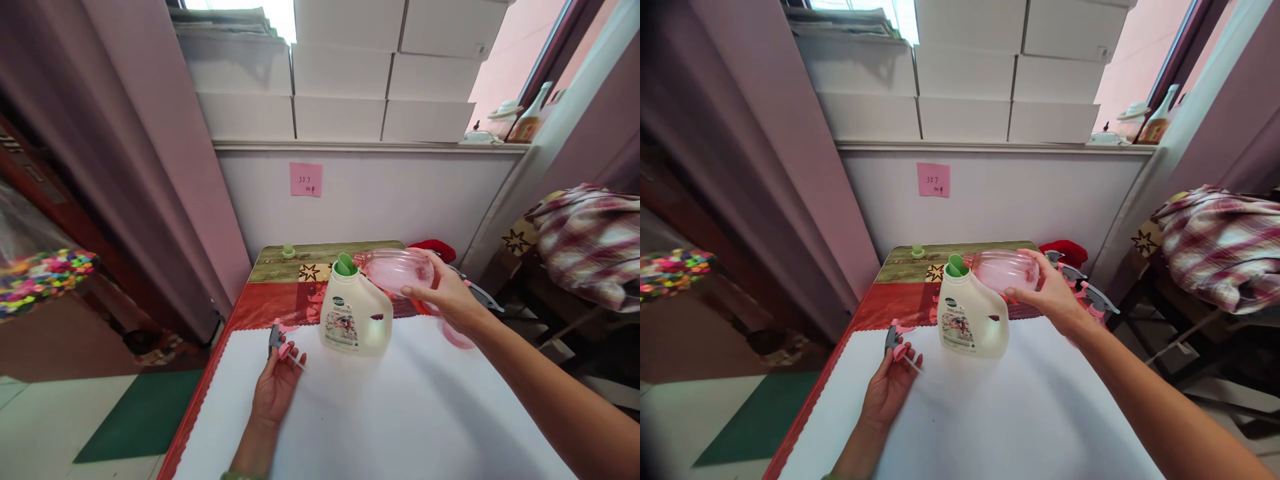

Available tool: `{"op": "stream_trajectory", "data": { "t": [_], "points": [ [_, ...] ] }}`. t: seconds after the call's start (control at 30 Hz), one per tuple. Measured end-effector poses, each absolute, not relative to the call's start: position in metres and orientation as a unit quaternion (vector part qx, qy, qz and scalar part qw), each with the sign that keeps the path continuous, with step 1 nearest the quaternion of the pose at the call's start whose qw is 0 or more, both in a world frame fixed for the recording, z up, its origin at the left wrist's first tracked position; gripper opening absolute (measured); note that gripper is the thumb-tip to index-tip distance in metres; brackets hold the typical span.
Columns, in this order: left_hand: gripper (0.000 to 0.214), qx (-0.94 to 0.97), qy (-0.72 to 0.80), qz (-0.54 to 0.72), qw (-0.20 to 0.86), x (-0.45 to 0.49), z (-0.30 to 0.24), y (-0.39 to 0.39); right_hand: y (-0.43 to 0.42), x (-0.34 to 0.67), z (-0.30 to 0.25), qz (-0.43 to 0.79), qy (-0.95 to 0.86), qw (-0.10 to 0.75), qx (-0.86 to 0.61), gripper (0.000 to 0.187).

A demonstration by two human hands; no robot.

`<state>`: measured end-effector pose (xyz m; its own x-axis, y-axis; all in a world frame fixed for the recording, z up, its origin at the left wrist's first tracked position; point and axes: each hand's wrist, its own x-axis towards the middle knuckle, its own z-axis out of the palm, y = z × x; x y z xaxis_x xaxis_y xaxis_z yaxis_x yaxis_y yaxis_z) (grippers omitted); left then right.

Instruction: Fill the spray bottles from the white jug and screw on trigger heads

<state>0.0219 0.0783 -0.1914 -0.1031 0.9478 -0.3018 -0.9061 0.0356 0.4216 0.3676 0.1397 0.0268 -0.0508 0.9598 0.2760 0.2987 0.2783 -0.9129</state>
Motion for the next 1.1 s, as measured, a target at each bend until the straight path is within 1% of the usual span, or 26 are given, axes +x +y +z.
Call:
{"op": "stream_trajectory", "data": {
  "t": [0.27,0.5,0.7,0.8,1.1],
  "points": [
    [0.026,0.035,0.281,0.696,0.660,0.024,-0.192,0.080,0.137,0.364,0.043,0.306,-0.651,0.440,-0.538,0.084],
    [0.027,0.030,0.287,0.693,0.661,0.025,-0.190,0.079,0.141,0.365,0.048,0.332,-0.660,0.439,-0.512,0.084],
    [0.025,0.031,0.282,0.694,0.662,0.025,-0.190,0.079,0.144,0.367,0.054,0.336,-0.664,0.417,-0.522,0.082],
    [0.024,0.032,0.281,0.691,0.665,0.025,-0.192,0.079,0.146,0.370,0.055,0.321,-0.674,0.410,-0.524,0.081],
    [0.024,0.031,0.295,0.693,0.658,0.026,-0.188,0.078,0.146,0.368,0.072,0.307,-0.691,0.388,-0.526,0.084]
  ]
}}
